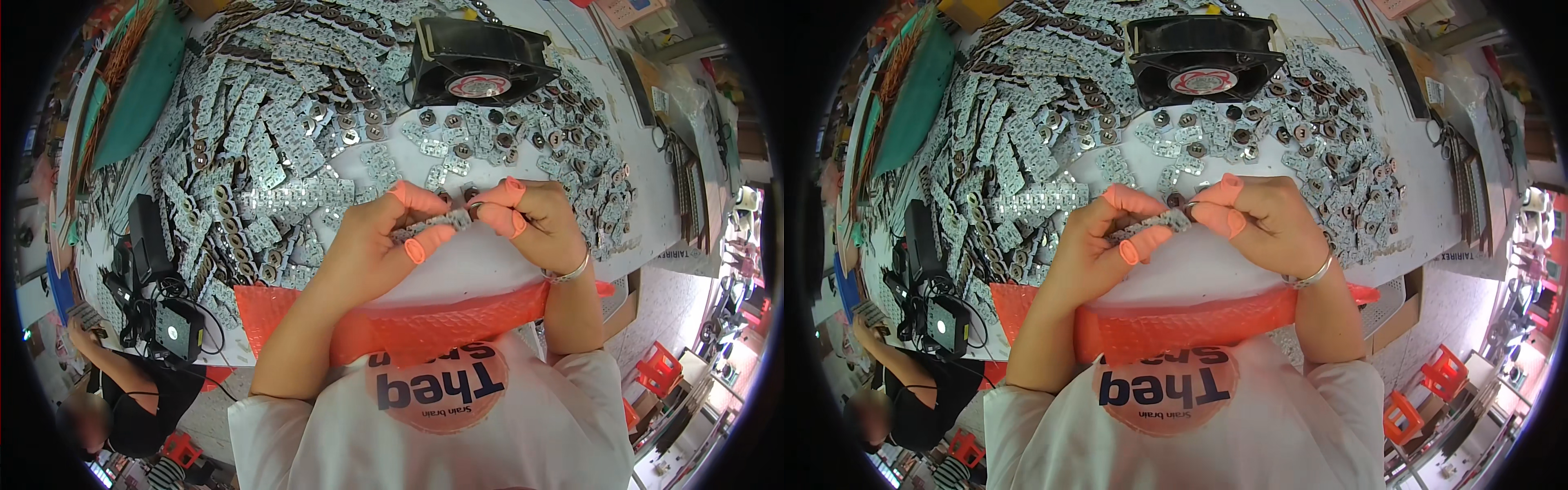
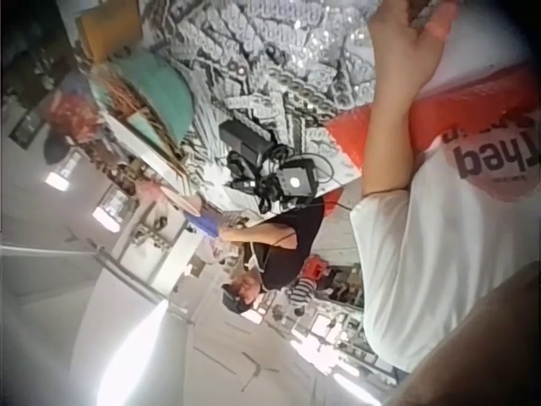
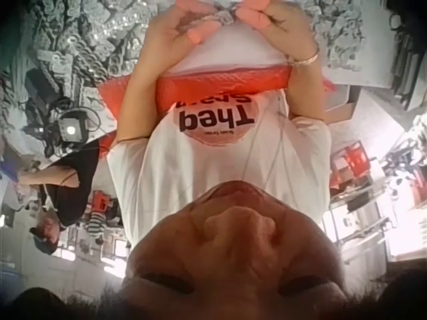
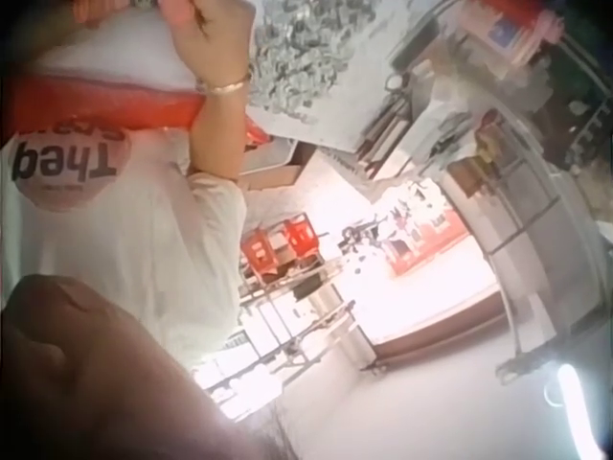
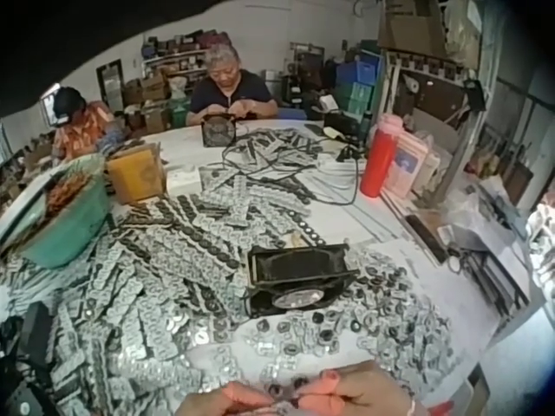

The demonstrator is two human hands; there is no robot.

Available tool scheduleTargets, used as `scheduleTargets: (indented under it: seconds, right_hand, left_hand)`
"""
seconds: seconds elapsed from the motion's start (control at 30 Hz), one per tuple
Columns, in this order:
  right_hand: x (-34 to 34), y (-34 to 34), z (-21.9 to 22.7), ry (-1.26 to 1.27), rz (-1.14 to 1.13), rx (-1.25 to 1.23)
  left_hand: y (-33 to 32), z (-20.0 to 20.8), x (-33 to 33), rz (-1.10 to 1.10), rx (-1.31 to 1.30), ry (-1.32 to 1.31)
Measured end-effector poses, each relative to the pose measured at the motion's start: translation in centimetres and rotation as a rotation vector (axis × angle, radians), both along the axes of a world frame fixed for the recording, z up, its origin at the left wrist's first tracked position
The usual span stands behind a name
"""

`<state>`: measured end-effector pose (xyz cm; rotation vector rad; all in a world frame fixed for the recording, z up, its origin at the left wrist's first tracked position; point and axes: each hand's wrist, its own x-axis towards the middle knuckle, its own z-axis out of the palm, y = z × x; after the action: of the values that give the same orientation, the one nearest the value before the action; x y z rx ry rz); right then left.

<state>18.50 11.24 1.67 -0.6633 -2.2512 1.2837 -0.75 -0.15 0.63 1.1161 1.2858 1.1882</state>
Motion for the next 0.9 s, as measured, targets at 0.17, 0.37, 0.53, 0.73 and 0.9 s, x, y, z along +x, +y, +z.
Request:
scheduleTargets:
  seconds: [0.17, 0.37, 0.53, 0.73, 0.9]
  right_hand:
    - [0.2, -0.1, -0.2, 0.01, 0.153, -0.088]
    - [0.0, -0.3, 0.0, 0.043, 0.027, -0.091]
    - [-0.2, -0.2, 0.0, 0.004, 0.118, -0.109]
    - [-0.3, -0.5, 0.0, -0.04, 0.127, -0.173]
    - [-0.7, -1.2, -0.1, -0.019, 0.091, -0.128]
  left_hand:
    - [0.0, -0.5, -0.6, -0.073, 0.043, -0.143]
    - [0.0, 0.0, -0.2, 0.057, -0.098, -0.266]
    - [-0.2, 0.1, -0.9, 0.022, -0.118, -0.294]
    - [0.1, -0.3, -0.1, 0.018, -0.073, -0.238]
    - [-0.1, 0.5, -0.8, -0.027, -0.232, -0.364]
